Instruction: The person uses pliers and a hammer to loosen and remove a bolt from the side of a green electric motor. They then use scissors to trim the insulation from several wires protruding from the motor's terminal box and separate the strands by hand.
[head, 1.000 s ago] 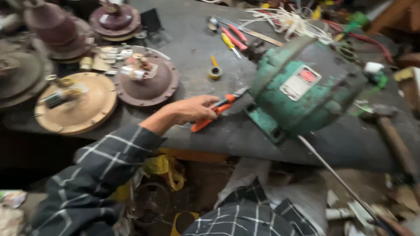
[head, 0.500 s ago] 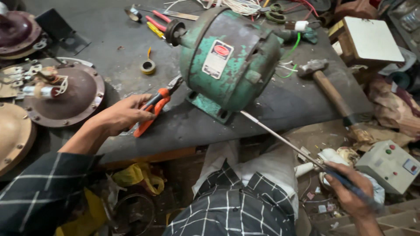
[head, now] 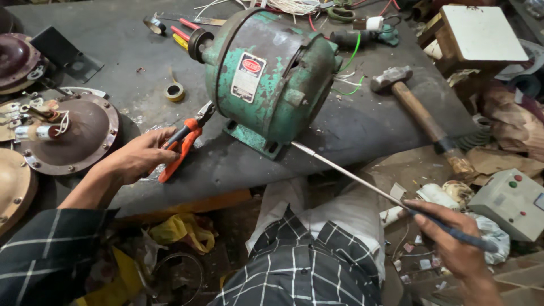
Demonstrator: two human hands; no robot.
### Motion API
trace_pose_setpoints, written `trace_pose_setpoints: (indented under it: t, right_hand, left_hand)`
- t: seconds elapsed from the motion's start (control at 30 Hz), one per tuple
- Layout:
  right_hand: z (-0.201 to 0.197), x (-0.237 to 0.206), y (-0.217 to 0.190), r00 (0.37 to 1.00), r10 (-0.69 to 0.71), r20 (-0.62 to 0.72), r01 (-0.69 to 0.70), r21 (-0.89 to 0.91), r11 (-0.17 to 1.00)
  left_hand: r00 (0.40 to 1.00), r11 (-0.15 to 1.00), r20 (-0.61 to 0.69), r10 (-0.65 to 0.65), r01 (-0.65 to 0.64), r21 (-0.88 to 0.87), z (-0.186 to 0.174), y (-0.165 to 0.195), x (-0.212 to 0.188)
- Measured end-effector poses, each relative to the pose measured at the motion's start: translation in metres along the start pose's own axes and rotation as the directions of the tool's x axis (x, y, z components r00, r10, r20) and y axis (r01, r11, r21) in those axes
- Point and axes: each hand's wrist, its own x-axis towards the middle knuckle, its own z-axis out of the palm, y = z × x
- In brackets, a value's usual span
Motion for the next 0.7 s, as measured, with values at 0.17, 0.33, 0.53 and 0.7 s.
trace_pose_setpoints:
  t: [0.17,0.33,0.53,0.7]
  right_hand:
    - [-0.015,-0.008,-0.002,0.937,-0.347,-0.032,0.272,-0.555,0.786]
    - [-0.019,-0.003,-0.01,0.871,-0.486,0.069,0.448,-0.52,0.728]
    - [-0.011,0.006,-0.021,0.839,-0.524,0.148,0.515,-0.525,0.678]
    - [-0.013,0.012,-0.021,0.793,-0.58,0.187,0.581,-0.519,0.627]
  left_hand:
    - [0.995,0.994,-0.003,0.099,-0.099,-0.051,0.006,0.001,0.0]
    - [0.999,0.999,-0.004,0.043,-0.043,0.001,0.0,-0.009,0.009]
    - [0.998,0.997,0.007,0.068,-0.067,-0.048,0.003,-0.014,0.012]
    - [0.997,0.996,-0.009,0.072,-0.073,-0.042,0.007,-0.002,0.006]
